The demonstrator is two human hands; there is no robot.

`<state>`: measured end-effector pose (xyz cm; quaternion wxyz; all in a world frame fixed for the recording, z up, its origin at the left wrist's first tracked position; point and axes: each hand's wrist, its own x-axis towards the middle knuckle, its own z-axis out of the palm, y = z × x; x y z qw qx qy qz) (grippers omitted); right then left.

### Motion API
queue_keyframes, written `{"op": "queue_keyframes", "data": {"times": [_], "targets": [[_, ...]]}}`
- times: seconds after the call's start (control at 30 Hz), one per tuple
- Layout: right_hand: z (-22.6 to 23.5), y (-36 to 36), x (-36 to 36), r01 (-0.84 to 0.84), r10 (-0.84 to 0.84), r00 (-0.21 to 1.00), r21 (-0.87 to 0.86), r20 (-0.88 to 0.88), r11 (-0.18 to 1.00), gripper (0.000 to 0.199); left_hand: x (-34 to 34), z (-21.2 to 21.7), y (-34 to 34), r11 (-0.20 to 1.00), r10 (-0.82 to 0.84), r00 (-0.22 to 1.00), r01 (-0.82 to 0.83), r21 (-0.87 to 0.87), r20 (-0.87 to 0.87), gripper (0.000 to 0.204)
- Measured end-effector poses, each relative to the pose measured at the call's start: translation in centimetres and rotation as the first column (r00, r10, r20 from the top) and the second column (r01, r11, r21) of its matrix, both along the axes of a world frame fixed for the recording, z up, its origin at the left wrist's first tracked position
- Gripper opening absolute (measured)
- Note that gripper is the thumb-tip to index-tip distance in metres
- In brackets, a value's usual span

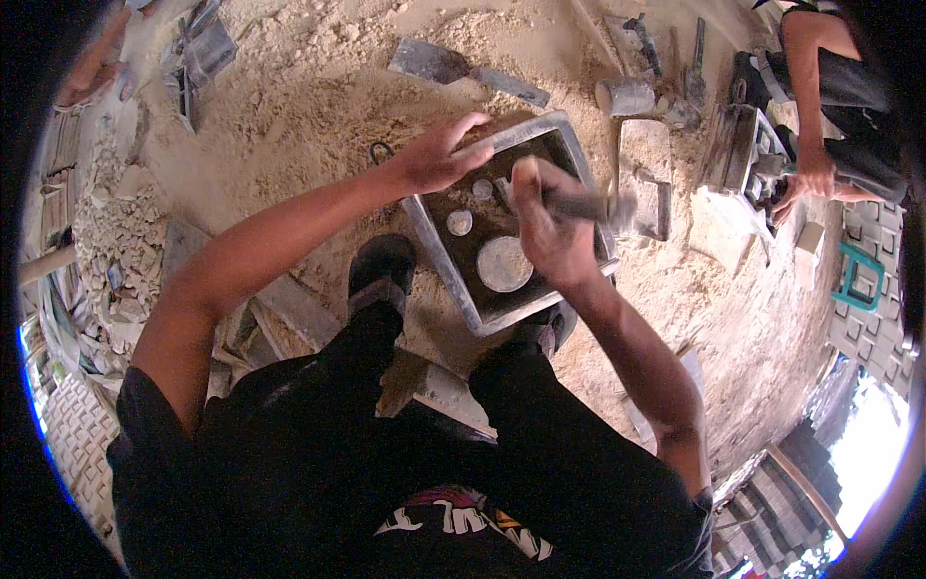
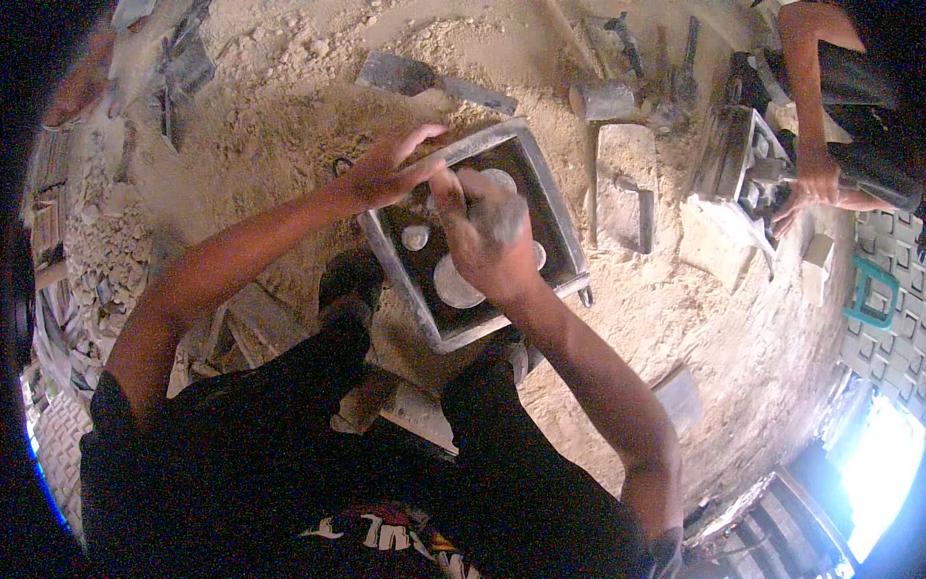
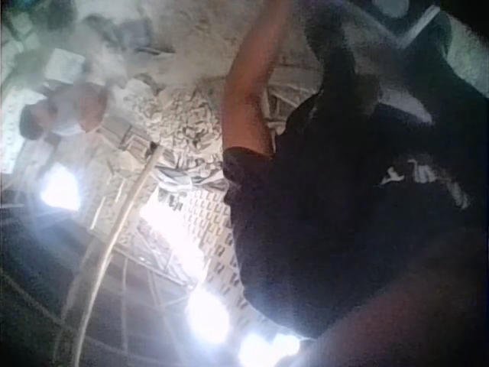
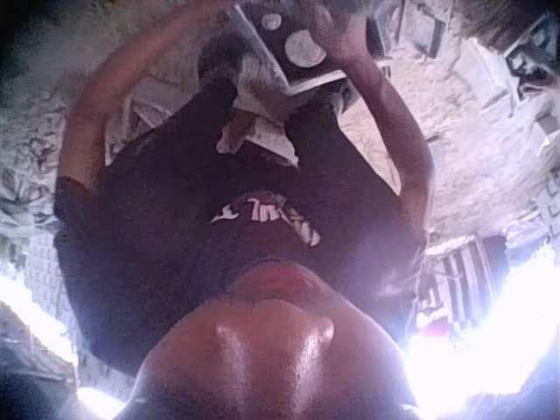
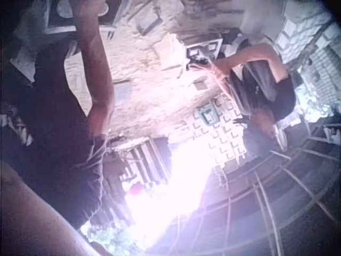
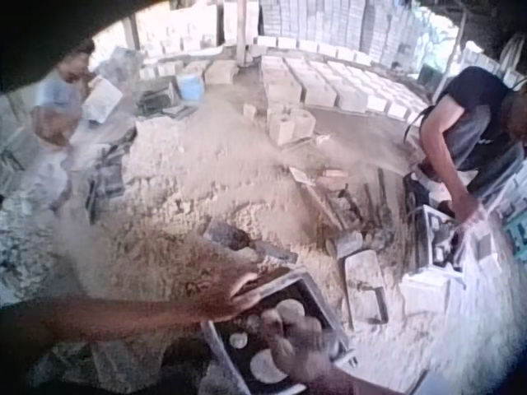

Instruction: The person fills a metal mold with white powder and small stone cylinders, then compacts the material around the cylinders using a small tool and a hammer.

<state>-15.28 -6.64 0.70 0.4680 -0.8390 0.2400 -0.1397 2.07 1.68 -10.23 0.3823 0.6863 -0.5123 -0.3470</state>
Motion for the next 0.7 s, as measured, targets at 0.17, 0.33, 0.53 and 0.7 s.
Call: {"op": "queue_keyframes", "data": {"times": [0.17,0.33,0.53,0.7], "targets": [[1.5,-0.9,2.6,0.091,-0.135,0.952,0.168,0.273,0.982,0.028,0.3,0.7,0.2,0.962,-0.270,0.963,0.270,0.026,-0.029,0.091],[2.5,-0.9,3.2,-0.002,-0.035,0.977,0.174,0.210,0.985,0.024,0.6,0.1,-0.2,0.942,-0.335,0.936,0.335,-0.019,-0.113,0.093],[1.9,-0.3,2.7,0.041,-0.096,0.958,0.202,0.269,0.978,0.036,0.8,-0.5,0.4,0.956,-0.285,0.950,0.292,0.039,-0.126,0.093],[1.9,0.7,1.0,0.244,-0.268,0.961,0.258,0.065,0.935,0.031,0.8,-1.4,0.3,0.963,-0.268,0.944,0.270,-0.015,-0.195,0.087]]}}
